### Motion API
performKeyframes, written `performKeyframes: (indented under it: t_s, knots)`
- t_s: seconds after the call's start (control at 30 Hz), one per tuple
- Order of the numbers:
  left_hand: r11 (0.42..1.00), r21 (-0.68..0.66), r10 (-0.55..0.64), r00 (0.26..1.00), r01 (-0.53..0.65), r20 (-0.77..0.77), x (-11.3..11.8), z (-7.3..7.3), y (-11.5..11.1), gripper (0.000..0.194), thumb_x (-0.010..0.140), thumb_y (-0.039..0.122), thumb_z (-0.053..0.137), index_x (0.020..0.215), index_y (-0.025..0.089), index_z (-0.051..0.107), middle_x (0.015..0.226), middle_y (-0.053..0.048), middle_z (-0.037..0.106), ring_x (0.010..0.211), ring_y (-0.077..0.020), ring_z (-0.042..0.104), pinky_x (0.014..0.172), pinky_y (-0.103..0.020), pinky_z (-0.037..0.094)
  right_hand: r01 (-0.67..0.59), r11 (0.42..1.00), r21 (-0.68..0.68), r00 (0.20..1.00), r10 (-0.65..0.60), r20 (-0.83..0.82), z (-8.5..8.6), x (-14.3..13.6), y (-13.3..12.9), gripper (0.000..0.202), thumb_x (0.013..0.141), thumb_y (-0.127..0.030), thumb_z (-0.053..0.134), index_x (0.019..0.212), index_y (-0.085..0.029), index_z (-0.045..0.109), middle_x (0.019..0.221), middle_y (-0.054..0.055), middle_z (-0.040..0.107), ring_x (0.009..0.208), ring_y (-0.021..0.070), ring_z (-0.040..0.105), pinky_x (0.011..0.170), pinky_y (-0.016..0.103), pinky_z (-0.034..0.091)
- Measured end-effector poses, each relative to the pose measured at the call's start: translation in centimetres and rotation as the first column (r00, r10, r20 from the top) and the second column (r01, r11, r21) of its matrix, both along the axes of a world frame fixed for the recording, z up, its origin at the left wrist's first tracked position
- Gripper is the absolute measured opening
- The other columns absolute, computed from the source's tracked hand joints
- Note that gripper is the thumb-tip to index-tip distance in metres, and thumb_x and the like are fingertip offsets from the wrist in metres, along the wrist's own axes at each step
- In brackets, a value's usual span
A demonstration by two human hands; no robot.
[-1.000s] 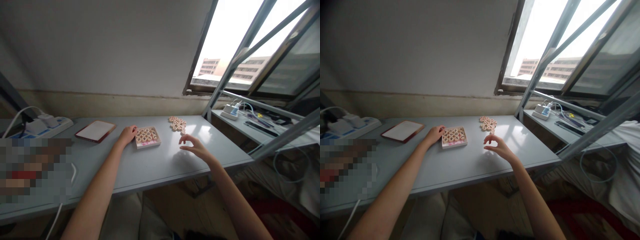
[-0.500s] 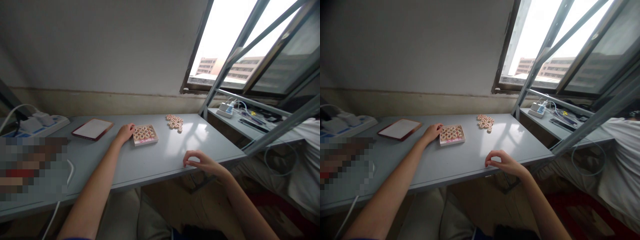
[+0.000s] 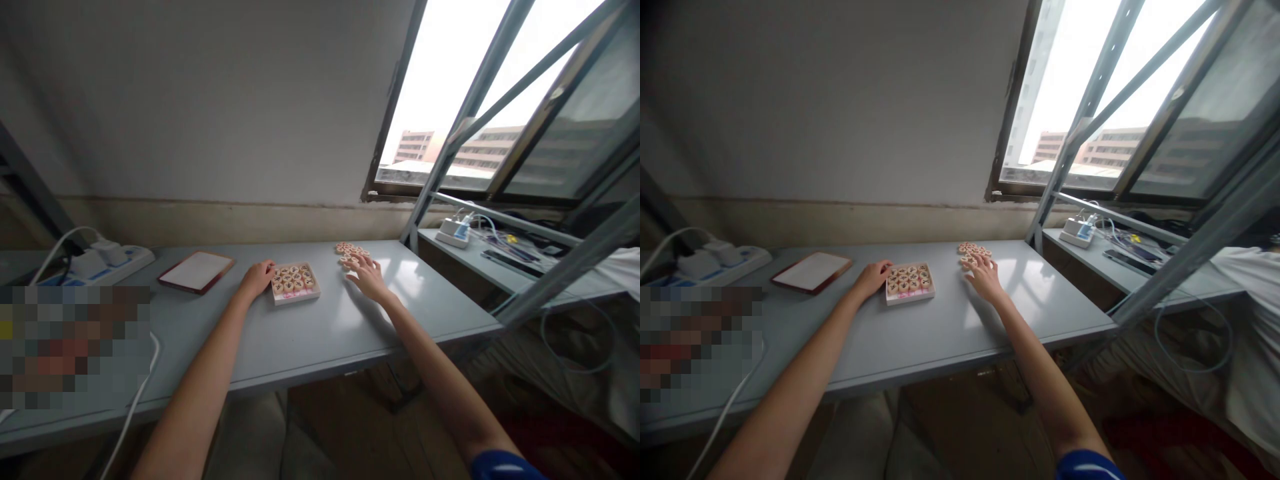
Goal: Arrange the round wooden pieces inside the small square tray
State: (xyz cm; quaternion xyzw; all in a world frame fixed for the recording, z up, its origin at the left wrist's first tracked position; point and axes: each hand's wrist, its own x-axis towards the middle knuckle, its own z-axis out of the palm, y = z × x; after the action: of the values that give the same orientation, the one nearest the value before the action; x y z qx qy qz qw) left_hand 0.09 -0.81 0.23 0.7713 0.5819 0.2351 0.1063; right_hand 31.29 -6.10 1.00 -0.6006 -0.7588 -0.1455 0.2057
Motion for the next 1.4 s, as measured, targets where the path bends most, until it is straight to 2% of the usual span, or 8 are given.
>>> performKeyframes:
  t_s: [0.27,0.5,0.7,0.9,1.03,1.13,1.23,1.4]
  knots:
    - [1.0,0.001,-0.031,0.998,0.031,0.055,-0.1,-0.3,0.1,0.025,0.078,0.018,0.042,0.095,0.016,0.06,0.086,-0.007,0.066,0.074,-0.0148,0.059,0.066,-0.022,0.04,-0.096,0.995,-0.003,0.982,0.096,0.161,-0.2,-0.1,1.2,0.023,0.083,-0.02,0.041,0.093,-0.022,0.062,0.102,0.008,0.059,0.098,0.0235,0.045,0.084,0.039,0.027]
    - [1.0,-0.01,-0.024,0.998,0.025,0.054,-0.2,-0.4,0.3,0.026,0.078,0.019,0.042,0.098,0.017,0.059,0.087,-0.007,0.066,0.077,-0.0152,0.059,0.069,-0.023,0.04,-0.312,0.944,-0.108,0.947,0.3,-0.111,-0.8,0.9,2.0,0.019,0.081,-0.025,0.046,0.092,-0.019,0.061,0.095,0.007,0.059,0.09,0.0183,0.052,0.079,0.033,0.039]
    - [1.0,-0.02,-0.007,0.999,0.008,0.047,-0.1,-0.2,0.1,0.026,0.079,0.021,0.042,0.098,0.017,0.059,0.089,-0.008,0.066,0.08,-0.0161,0.059,0.071,-0.024,0.04,-0.334,0.93,-0.151,0.934,0.304,-0.19,-0.7,1.4,3.2,0.018,0.078,-0.024,0.049,0.088,-0.017,0.062,0.088,0.008,0.062,0.087,0.0194,0.054,0.077,0.034,0.04]
    - [1.0,-0.019,-0.009,0.999,0.01,0.051,-0.1,-0.1,0.0,0.026,0.079,0.02,0.042,0.098,0.017,0.059,0.088,-0.008,0.066,0.078,-0.0156,0.059,0.07,-0.023,0.04,-0.385,0.921,-0.054,0.842,0.327,-0.43,2.2,-4.1,1.8,0.019,0.076,-0.034,0.054,0.087,-0.021,0.062,0.085,0.003,0.064,0.078,0.0158,0.057,0.069,0.029,0.042]
    - [1.0,0.004,-0.018,0.999,0.017,0.05,-0.1,-0.3,0.1,0.025,0.078,0.02,0.043,0.097,0.017,0.059,0.088,-0.008,0.065,0.077,-0.0155,0.059,0.068,-0.023,0.04,-0.624,0.777,-0.081,0.694,0.504,-0.514,2.7,-10.0,0.7,0.019,0.075,-0.032,0.056,0.091,-0.021,0.06,0.089,0.002,0.063,0.08,0.0133,0.056,0.07,0.026,0.041]
    - [1.0,0.02,-0.015,0.999,0.014,0.038,-0.1,-0.3,0.1,0.025,0.078,0.02,0.042,0.096,0.016,0.059,0.086,-0.008,0.066,0.077,-0.0161,0.059,0.067,-0.023,0.04,-0.708,0.701,-0.087,0.653,0.602,-0.461,2.0,-12.9,0.4,0.029,0.072,-0.027,0.061,0.1,-0.022,0.057,0.095,0.003,0.062,0.089,0.0144,0.053,0.079,0.028,0.038]
    - [1.0,0.015,-0.009,0.999,0.008,0.038,0.0,-0.2,0.0,0.025,0.08,0.022,0.042,0.096,0.016,0.059,0.084,-0.008,0.066,0.075,-0.0162,0.058,0.066,-0.023,0.039,-0.688,0.723,-0.06,0.681,0.614,-0.399,1.2,-13.6,0.3,0.041,0.072,-0.028,0.061,0.111,-0.023,0.049,0.103,0.004,0.058,0.098,0.0159,0.048,0.083,0.03,0.034]
    - [1.0,-0.013,0.016,1.0,-0.015,0.027,0.2,0.1,-0.3,0.024,0.08,0.022,0.042,0.095,0.017,0.06,0.086,-0.007,0.065,0.076,-0.0155,0.058,0.067,-0.022,0.039,-0.559,0.826,-0.073,0.817,0.534,-0.219,0.6,-12.9,-0.1,0.018,0.081,-0.037,0.049,0.084,-0.021,0.057,0.091,0.003,0.058,0.091,0.0174,0.046,0.078,0.031,0.029]
